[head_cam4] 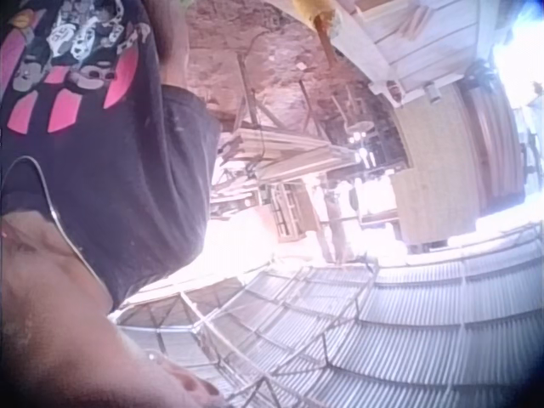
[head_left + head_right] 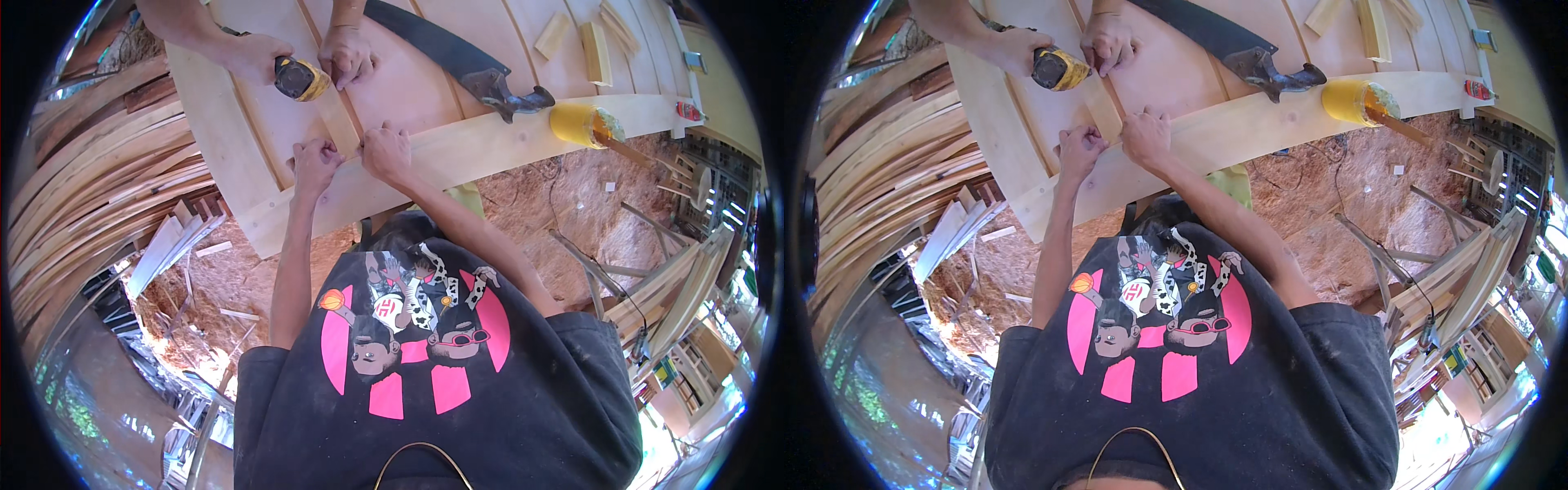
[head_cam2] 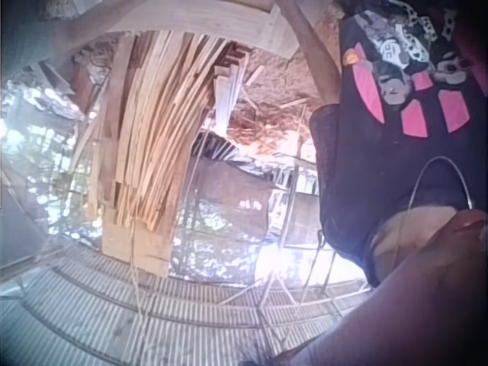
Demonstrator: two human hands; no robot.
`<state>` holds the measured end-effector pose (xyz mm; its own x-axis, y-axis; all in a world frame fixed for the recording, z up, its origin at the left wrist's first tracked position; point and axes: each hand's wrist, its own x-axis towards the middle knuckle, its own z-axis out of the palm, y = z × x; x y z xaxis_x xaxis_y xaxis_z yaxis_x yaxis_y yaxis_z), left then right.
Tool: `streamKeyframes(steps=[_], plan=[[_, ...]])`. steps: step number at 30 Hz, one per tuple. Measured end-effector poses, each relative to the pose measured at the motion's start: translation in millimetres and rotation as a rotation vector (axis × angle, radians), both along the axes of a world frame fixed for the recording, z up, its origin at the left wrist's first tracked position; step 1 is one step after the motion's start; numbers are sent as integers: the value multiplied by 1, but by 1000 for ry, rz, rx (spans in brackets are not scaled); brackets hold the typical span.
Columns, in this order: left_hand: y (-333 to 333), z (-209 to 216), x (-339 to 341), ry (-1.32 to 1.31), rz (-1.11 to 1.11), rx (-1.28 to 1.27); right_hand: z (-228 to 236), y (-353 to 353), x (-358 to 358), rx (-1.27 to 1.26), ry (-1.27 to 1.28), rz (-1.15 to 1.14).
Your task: Assembling a wooden door panel using glue and a pneumatic nailer.
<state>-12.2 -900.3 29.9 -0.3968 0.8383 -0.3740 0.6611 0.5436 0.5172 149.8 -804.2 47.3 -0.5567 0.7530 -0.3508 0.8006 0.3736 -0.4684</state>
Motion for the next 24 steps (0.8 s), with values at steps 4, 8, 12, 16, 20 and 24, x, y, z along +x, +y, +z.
streamKeyframes(steps=[4,8,12,16,20,24], plan=[[-1,2,2,7,5,-24,0,1,1,6,5,8],[-1,2,2,14,-2,-17,-3,1,0,13,22,16],[-1,3,2,11,2,-7,-3,1,0,9,22,19],[0,0,1,1,-6,3,-5,0,0,31,21,8],[-2,2,3,8,-3,19,-3,0,-1,15,6,27],[-2,-3,2,-10,9,50,-5,-1,0,26,20,10]])
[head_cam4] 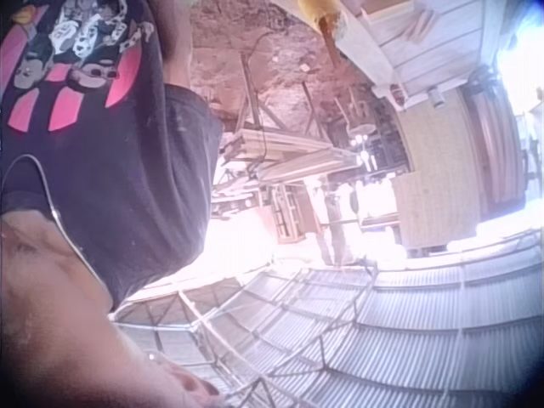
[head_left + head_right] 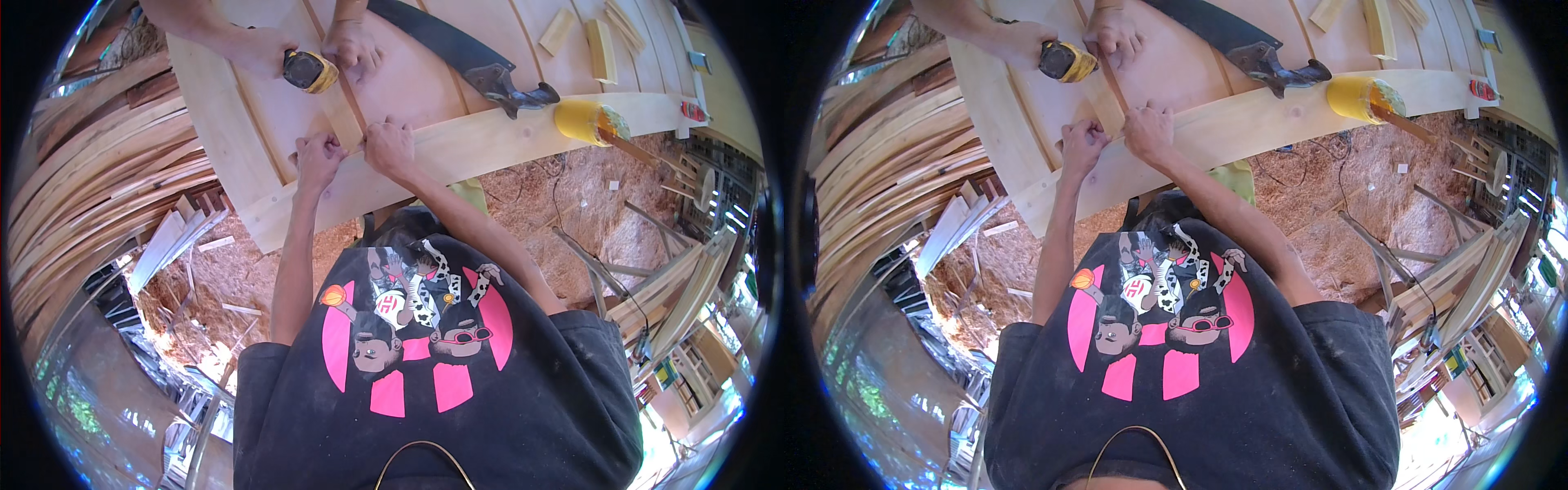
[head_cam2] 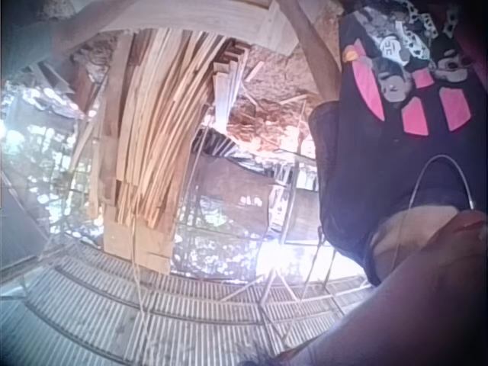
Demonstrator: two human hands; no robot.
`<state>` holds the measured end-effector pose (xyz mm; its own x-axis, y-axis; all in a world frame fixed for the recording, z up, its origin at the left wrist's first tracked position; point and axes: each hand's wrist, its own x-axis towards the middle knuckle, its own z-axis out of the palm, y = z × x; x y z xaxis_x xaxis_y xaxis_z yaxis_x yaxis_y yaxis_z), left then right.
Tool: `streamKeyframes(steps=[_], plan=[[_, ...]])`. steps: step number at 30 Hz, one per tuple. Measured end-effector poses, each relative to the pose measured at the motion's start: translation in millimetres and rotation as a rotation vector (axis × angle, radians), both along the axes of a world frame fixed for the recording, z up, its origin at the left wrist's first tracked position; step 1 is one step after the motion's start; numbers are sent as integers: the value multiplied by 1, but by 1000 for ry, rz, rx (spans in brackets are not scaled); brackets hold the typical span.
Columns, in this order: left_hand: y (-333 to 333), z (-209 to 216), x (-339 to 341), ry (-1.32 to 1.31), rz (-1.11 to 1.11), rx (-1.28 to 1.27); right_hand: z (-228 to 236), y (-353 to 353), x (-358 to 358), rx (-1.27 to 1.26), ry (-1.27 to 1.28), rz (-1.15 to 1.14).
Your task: Assembling a wooden door panel using glue and a pneumatic nailer.
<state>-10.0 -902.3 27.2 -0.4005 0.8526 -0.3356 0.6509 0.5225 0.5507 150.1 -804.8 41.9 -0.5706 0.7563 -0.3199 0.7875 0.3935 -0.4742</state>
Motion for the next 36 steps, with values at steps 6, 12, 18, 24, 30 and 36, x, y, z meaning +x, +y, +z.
streamKeyframes(steps=[6,12,18,24,30,36], plan=[[0,-1,-1,-24,3,-19,1,1,-1,-14,-28,22],[2,2,0,18,-17,5,0,1,-1,-14,-35,15],[2,5,2,19,-6,-19,5,2,-1,-34,-31,25],[4,10,5,33,5,-52,7,2,-1,-25,-40,28],[3,3,2,25,-6,-39,6,4,0,-33,-41,39],[-6,-10,5,37,39,43,3,1,0,-10,-49,41]])
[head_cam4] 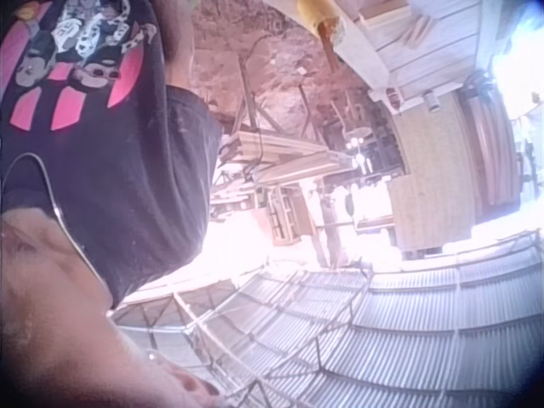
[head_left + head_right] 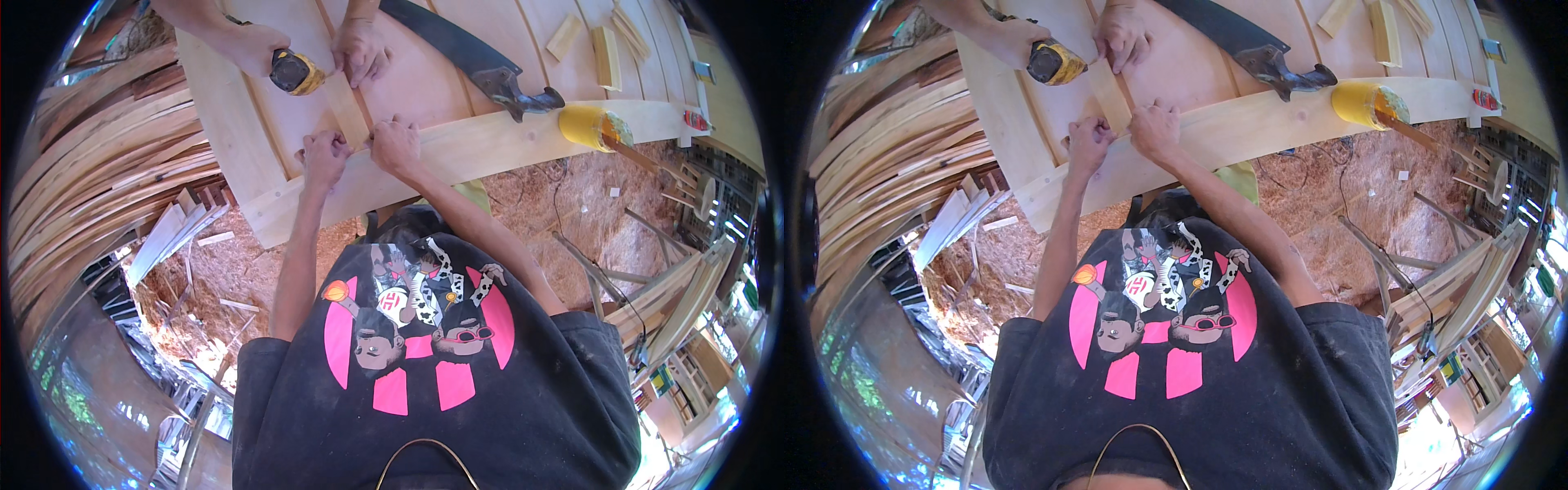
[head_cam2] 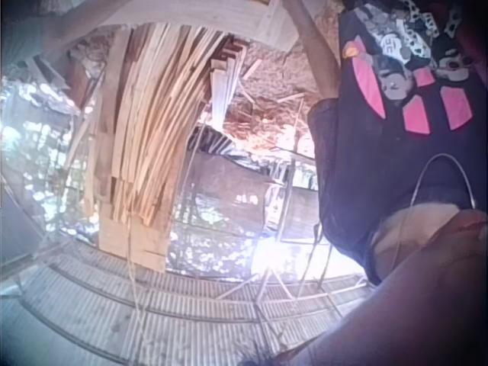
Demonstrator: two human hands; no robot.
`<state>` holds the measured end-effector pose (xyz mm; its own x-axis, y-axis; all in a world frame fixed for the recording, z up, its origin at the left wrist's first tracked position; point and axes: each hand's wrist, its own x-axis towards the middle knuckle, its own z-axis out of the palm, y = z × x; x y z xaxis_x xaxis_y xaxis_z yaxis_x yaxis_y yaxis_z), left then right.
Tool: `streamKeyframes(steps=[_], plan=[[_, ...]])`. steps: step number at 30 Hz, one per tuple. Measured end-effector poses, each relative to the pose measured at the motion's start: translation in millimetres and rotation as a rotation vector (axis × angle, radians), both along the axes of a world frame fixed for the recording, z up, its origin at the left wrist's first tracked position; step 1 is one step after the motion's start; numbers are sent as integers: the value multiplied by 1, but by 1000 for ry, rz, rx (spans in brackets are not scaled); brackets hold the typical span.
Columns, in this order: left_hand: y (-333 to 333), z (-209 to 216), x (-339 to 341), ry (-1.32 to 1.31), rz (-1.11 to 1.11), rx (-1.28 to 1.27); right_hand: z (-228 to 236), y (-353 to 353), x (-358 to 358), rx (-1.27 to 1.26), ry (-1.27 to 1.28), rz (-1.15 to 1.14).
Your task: Assembling a wooden door panel using glue and a pneumatic nailer.
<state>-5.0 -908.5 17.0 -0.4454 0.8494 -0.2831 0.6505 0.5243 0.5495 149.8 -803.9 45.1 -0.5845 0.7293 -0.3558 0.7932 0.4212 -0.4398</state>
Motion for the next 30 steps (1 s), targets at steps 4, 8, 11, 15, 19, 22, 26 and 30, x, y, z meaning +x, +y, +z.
streamKeyframes(steps=[4,8,11,15,19,22,26,30], plan=[[-12,5,14,52,38,48,0,0,0,-30,-8,-28],[-19,-4,28,43,179,76,-3,2,1,-53,-18,-42],[-17,-2,35,61,227,101,-8,1,1,-30,-14,-44],[-20,-16,31,19,239,169,-3,2,1,-21,-17,-3],[-19,-15,33,30,256,135,-6,1,2,13,13,7],[-15,-14,32,3,255,132,-9,3,2,15,11,-4],[-17,-26,27,-21,275,98,-1,4,0,-46,-2,-11],[-17,-34,24,-41,268,126,0,4,1,-18,1,-15]])
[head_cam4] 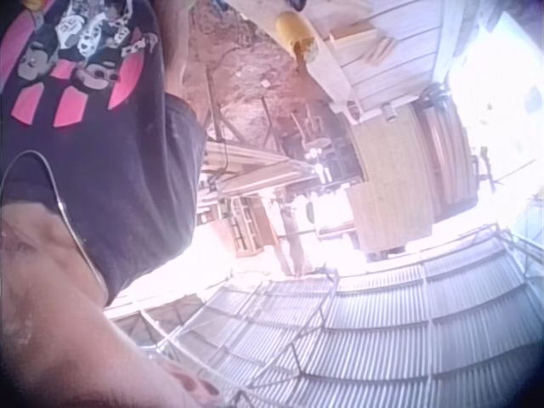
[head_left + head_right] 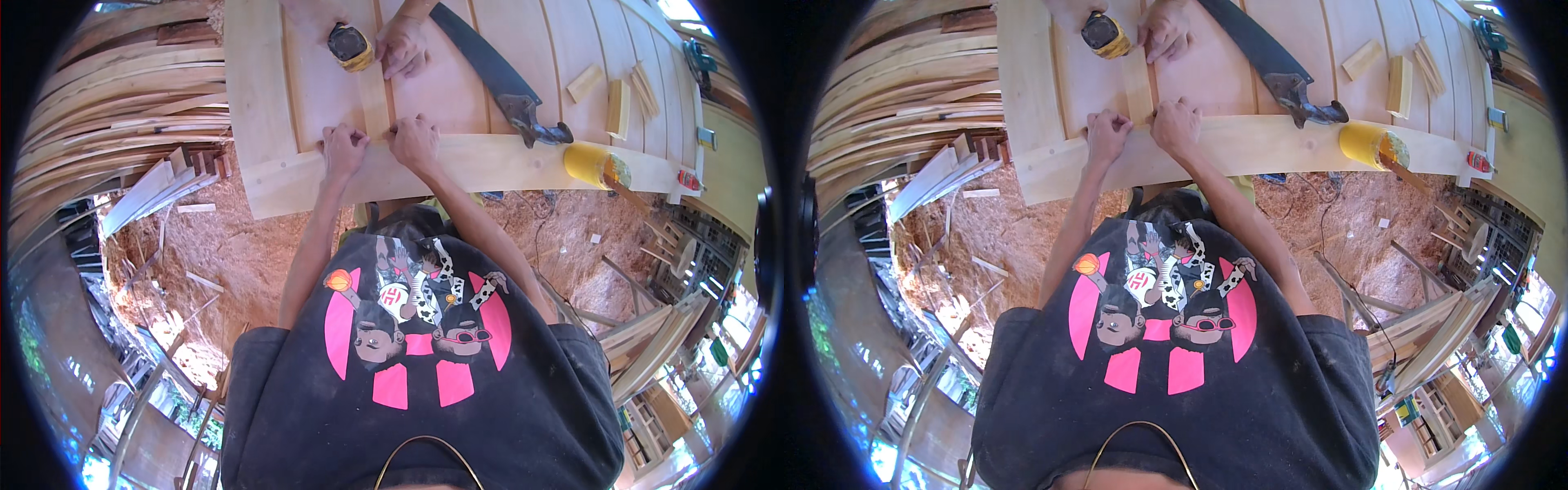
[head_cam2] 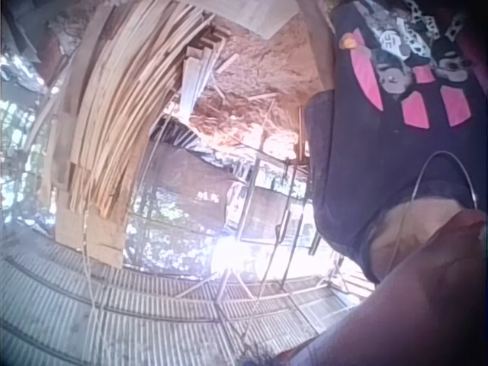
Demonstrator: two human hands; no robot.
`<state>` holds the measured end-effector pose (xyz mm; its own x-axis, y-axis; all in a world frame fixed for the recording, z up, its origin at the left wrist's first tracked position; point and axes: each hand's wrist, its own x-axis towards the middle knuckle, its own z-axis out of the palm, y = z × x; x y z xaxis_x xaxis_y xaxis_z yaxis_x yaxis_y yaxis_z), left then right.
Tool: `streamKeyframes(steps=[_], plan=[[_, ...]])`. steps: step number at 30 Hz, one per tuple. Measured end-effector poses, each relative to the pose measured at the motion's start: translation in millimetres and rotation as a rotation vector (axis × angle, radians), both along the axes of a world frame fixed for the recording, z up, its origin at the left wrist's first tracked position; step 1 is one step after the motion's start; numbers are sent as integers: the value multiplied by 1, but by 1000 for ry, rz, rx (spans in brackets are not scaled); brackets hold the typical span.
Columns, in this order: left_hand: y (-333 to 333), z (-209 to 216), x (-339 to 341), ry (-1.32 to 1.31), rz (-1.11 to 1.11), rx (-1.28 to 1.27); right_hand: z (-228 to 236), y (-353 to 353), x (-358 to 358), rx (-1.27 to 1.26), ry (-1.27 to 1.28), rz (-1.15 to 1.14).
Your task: Assembling a wooden door panel using glue and a pneumatic nailer.
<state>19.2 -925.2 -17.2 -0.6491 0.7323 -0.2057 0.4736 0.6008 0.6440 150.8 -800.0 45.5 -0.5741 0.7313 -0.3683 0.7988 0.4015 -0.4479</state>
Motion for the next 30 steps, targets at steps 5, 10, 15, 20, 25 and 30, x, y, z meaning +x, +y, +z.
streamKeyframes(steps=[5,10,15,20,25,30], plan=[[3,8,-1,-20,-17,-63,-5,0,2,17,14,10],[3,18,0,-12,-43,-87,-6,0,5,0,7,21],[-11,16,0,50,-89,-34,-2,-3,15,1,88,69],[-7,35,13,91,-51,-66,-7,-8,19,30,102,-31],[-24,28,12,127,-51,-83,-3,-15,24,222,131,-16],[-59,31,-10,294,8,-101,-26,14,56,181,278,7]])
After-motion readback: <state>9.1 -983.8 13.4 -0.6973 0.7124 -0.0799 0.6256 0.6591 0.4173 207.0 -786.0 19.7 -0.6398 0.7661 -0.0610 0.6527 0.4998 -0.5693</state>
